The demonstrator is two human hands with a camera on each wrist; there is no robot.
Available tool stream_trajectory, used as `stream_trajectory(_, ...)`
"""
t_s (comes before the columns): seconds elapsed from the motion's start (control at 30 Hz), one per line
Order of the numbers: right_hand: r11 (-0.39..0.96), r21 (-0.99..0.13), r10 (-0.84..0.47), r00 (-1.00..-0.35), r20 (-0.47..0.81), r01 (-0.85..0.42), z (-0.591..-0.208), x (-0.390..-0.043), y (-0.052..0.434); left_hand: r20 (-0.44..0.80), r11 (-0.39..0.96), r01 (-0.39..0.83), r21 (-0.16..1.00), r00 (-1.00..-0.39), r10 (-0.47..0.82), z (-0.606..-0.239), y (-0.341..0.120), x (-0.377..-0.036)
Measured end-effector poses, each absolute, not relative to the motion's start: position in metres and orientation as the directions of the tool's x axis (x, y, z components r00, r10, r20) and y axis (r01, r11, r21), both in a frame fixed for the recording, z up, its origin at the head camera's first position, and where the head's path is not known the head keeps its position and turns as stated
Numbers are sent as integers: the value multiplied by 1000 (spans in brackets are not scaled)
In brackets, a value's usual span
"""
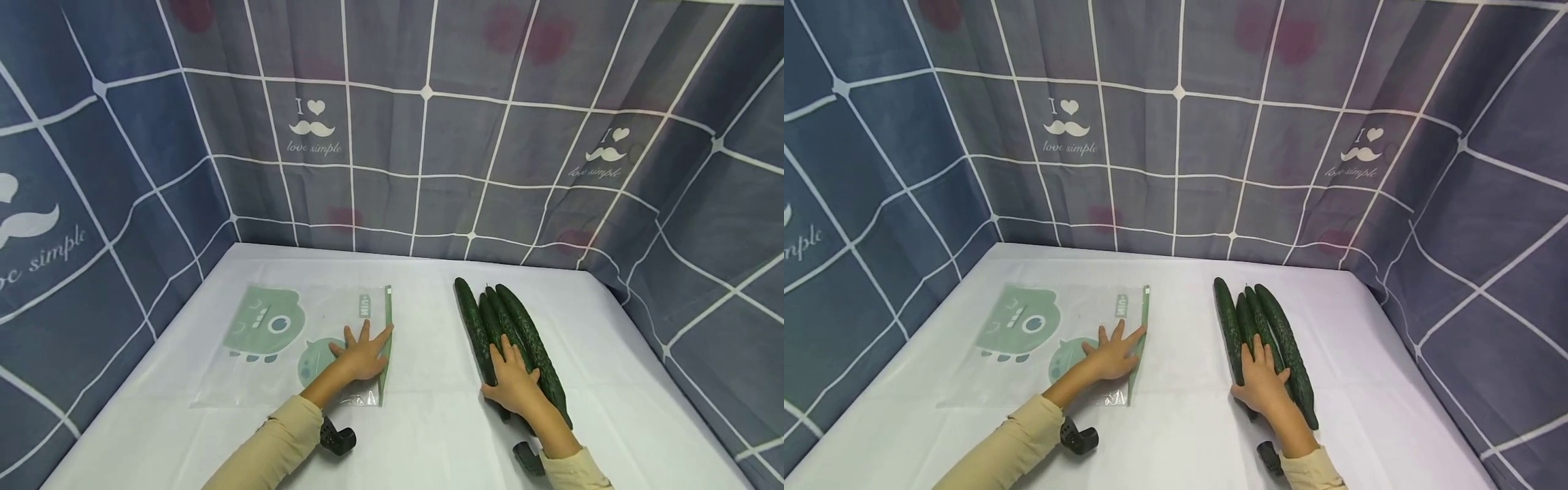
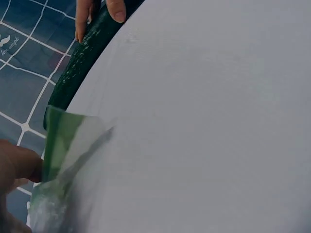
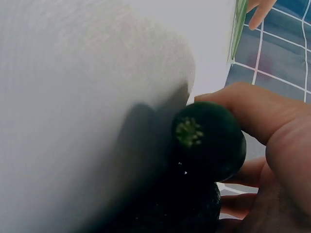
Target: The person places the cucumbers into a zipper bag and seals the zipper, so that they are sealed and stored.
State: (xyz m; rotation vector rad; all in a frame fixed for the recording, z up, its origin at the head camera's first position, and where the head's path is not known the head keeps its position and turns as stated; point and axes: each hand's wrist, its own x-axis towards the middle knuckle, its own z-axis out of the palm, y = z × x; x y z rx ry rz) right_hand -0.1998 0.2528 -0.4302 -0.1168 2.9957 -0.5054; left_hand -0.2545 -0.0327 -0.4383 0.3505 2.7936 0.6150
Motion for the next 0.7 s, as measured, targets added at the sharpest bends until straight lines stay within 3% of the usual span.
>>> stream_trajectory(0.17,941,-332,-90,-994,-57,-66,-432,-198,254,-32,881,270,388,-952,306,-443,-32,-248)
stream_trajectory(0.4,945,-322,-84,-995,-51,-63,-429,-199,252,185,905,399,150,-910,371,-441,-32,-242)
stream_trajectory(0.7,933,-343,-135,-990,-44,-112,-426,-198,257,312,904,427,-13,-858,409,-439,-31,-236)
